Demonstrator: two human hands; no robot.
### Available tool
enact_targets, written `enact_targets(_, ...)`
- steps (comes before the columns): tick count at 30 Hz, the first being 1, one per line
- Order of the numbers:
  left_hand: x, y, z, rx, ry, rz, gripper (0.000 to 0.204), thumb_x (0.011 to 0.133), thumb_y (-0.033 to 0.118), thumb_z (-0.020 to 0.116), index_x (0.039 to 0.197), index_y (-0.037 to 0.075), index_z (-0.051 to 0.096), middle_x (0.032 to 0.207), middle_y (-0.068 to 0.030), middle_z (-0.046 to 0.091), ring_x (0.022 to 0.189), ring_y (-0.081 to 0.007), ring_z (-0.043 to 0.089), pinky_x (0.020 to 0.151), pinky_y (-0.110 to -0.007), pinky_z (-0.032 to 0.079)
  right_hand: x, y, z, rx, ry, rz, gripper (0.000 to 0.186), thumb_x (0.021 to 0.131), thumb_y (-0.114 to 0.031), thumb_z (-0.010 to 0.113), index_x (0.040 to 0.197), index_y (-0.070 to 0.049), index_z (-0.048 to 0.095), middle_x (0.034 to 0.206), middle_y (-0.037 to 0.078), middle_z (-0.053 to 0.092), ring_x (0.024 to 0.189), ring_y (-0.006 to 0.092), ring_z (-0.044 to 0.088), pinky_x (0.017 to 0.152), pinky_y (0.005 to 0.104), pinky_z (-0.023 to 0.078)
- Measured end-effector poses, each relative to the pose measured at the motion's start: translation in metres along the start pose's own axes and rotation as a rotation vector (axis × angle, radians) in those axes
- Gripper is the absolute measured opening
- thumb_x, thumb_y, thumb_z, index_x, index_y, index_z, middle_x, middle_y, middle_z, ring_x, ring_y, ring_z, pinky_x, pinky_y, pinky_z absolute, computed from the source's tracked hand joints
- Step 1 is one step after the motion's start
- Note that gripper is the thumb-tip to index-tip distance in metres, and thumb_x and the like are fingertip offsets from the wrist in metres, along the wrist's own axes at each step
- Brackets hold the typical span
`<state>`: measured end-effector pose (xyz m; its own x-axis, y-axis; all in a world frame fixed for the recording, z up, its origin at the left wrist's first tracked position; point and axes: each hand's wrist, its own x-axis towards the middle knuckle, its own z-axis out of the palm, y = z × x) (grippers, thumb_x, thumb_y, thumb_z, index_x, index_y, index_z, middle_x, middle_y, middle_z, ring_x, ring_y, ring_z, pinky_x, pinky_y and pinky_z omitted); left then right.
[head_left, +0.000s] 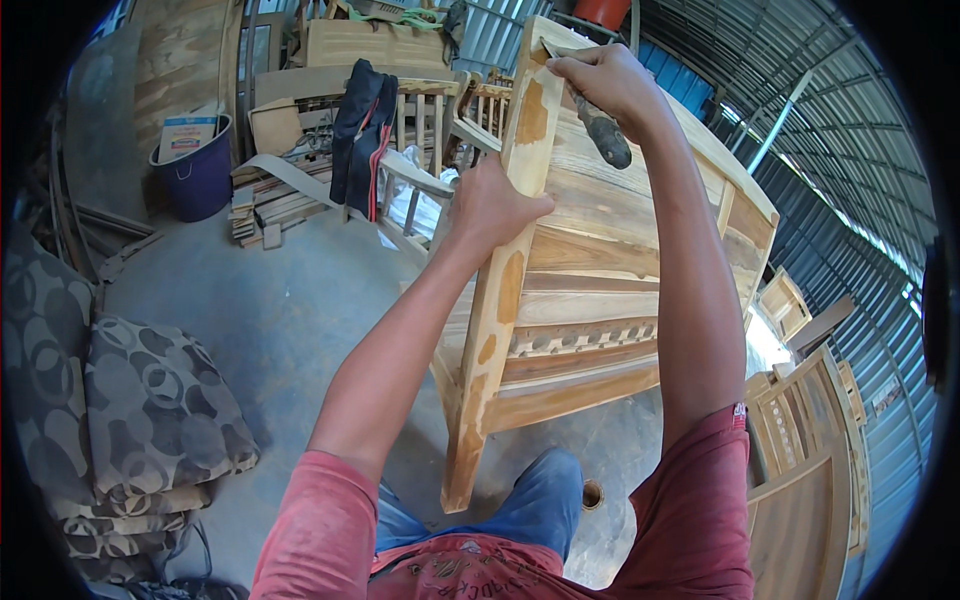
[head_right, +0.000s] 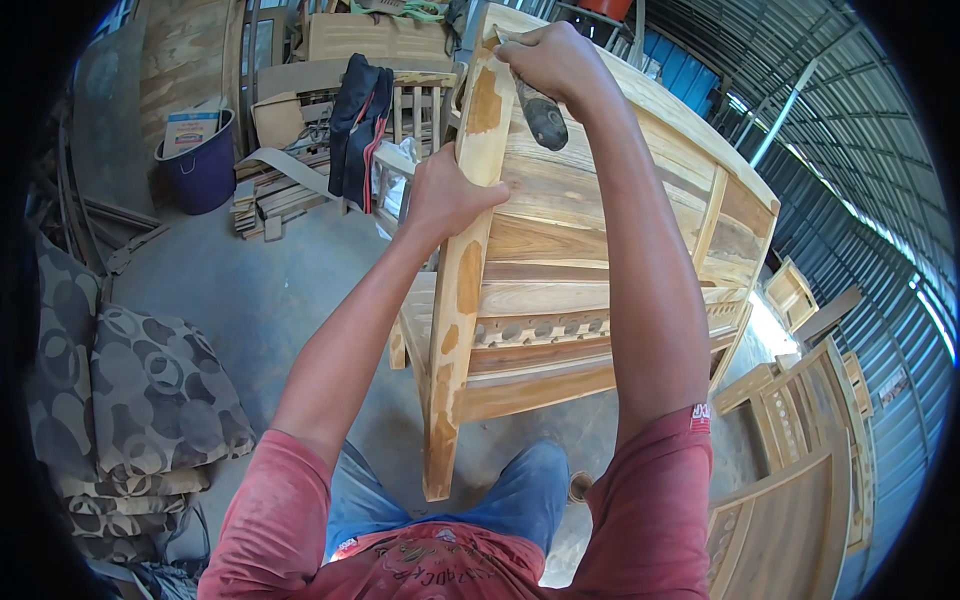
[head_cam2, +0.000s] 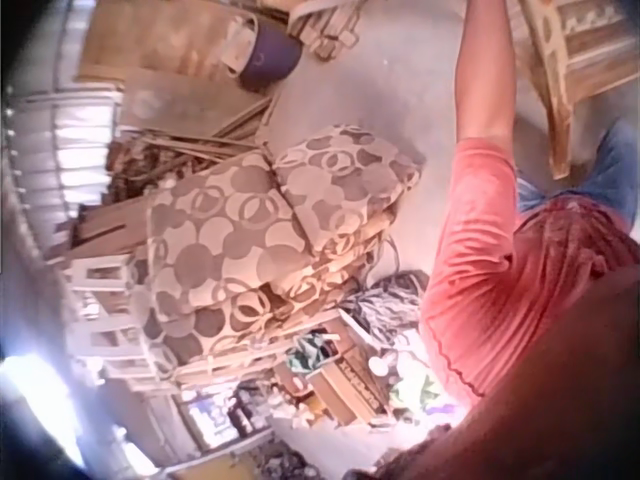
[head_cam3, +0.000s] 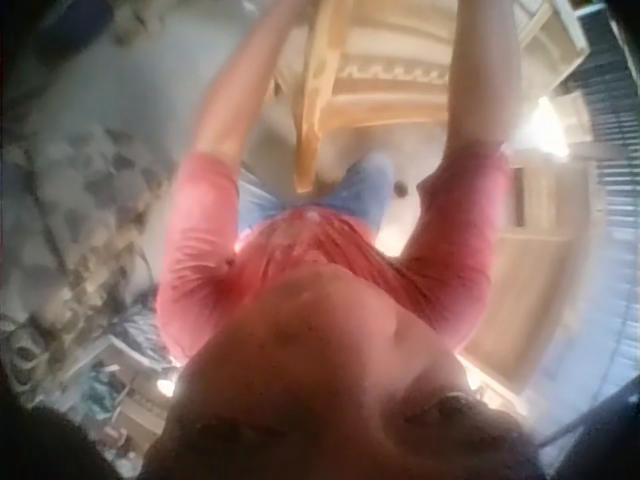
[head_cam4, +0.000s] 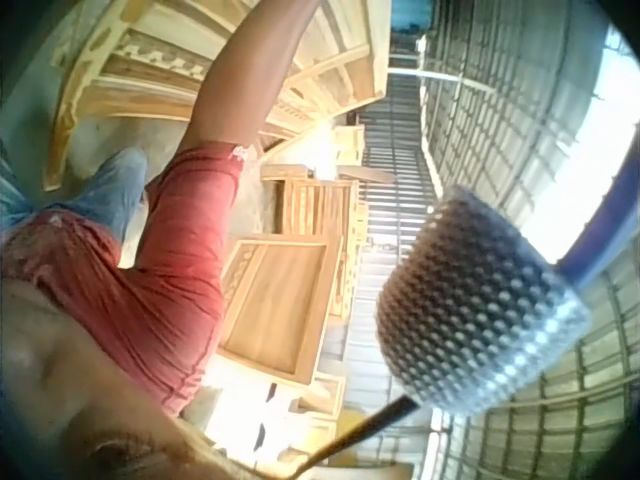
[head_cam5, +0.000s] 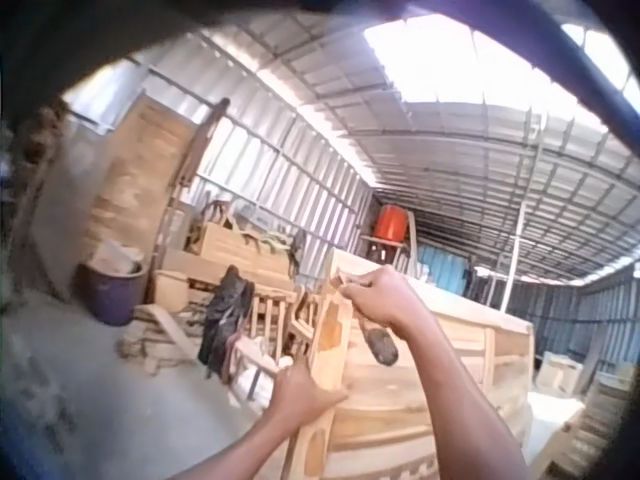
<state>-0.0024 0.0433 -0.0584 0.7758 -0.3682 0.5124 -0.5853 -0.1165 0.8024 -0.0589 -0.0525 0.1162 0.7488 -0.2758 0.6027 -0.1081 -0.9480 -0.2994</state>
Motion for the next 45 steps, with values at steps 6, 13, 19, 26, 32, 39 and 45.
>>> enact_targets(6,0.001,-0.008,0.001,-0.026,0.023,0.001,0.061,0.064,0.032,0.086,0.107,-0.007,0.067,0.093,-0.0197,0.074,0.078,-0.0311,0.071,0.073,-0.039,0.058,-0.028,-0.007,0.013,-0.113,-0.084,-0.024,0.044,0.085,-0.033,0.068,0.092,0.010,0.072,0.061,0.012,0.058,0.055,0.0242,0.042,0.058,0.0378,0.048)
enact_targets(13,-0.002,-0.004,-0.002,-0.056,0.014,0.000,0.059,0.064,0.029,0.086,0.106,-0.007,0.067,0.092,-0.0200,0.074,0.077,-0.0307,0.072,0.071,-0.039,0.058,-0.045,-0.005,0.008,-0.081,0.020,-0.075,0.044,0.087,-0.033,0.065,0.085,0.011,0.070,0.061,0.013,0.057,0.055,0.0253,0.043,0.059,0.0394,0.048)
enact_targets(19,-0.001,0.002,-0.005,-0.089,-0.034,-0.036,0.059,0.064,0.028,0.087,0.107,-0.007,0.067,0.094,-0.0203,0.074,0.077,-0.0299,0.072,0.070,-0.038,0.058,-0.035,0.005,0.037,-0.078,0.140,-0.092,0.043,0.087,-0.033,0.066,0.078,0.010,0.070,0.059,0.010,0.054,0.055,0.0225,0.042,0.057,0.0369,0.047)
enact_targets(26,0.000,-0.006,-0.005,-0.010,0.002,-0.037,0.059,0.064,0.027,0.088,0.108,-0.007,0.067,0.095,-0.0200,0.075,0.077,-0.0297,0.072,0.069,-0.038,0.059,-0.031,0.003,-0.007,-0.050,-0.201,-0.063,0.040,0.087,-0.031,0.068,0.073,0.007,0.070,0.059,0.005,0.051,0.054,0.0177,0.040,0.055,0.0309,0.043)
enact_targets(32,0.001,-0.011,0.005,-0.077,0.003,0.003,0.060,0.065,0.033,0.085,0.109,-0.004,0.069,0.091,-0.0190,0.075,0.077,-0.0347,0.072,0.073,-0.043,0.058,-0.012,0.013,-0.005,0.072,-0.002,0.003,0.037,0.093,-0.031,0.069,0.069,-0.003,0.070,0.059,-0.002,0.051,0.052,0.0083,0.039,0.051,0.0253,0.035)
enact_targets(39,0.001,-0.011,-0.002,-0.060,-0.027,-0.026,0.063,0.064,0.030,0.088,0.109,-0.009,0.067,0.095,-0.0193,0.074,0.077,-0.0300,0.072,0.072,-0.037,0.059,-0.019,0.007,-0.009,0.056,-0.139,-0.055,0.039,0.093,-0.030,0.069,0.065,-0.004,0.065,0.058,-0.004,0.047,0.051,0.0072,0.034,0.051,0.0229,0.032)
enact_targets(45,0.004,-0.010,0.009,-0.003,0.023,-0.003,0.060,0.064,0.036,0.084,0.104,-0.006,0.070,0.087,-0.0222,0.074,0.073,-0.0366,0.071,0.071,-0.046,0.057,-0.007,-0.007,-0.008,0.176,-0.033,0.030,0.037,0.086,-0.028,0.072,0.069,0.005,0.069,0.062,0.001,0.052,0.052,0.0123,0.037,0.051,0.0265,0.038)
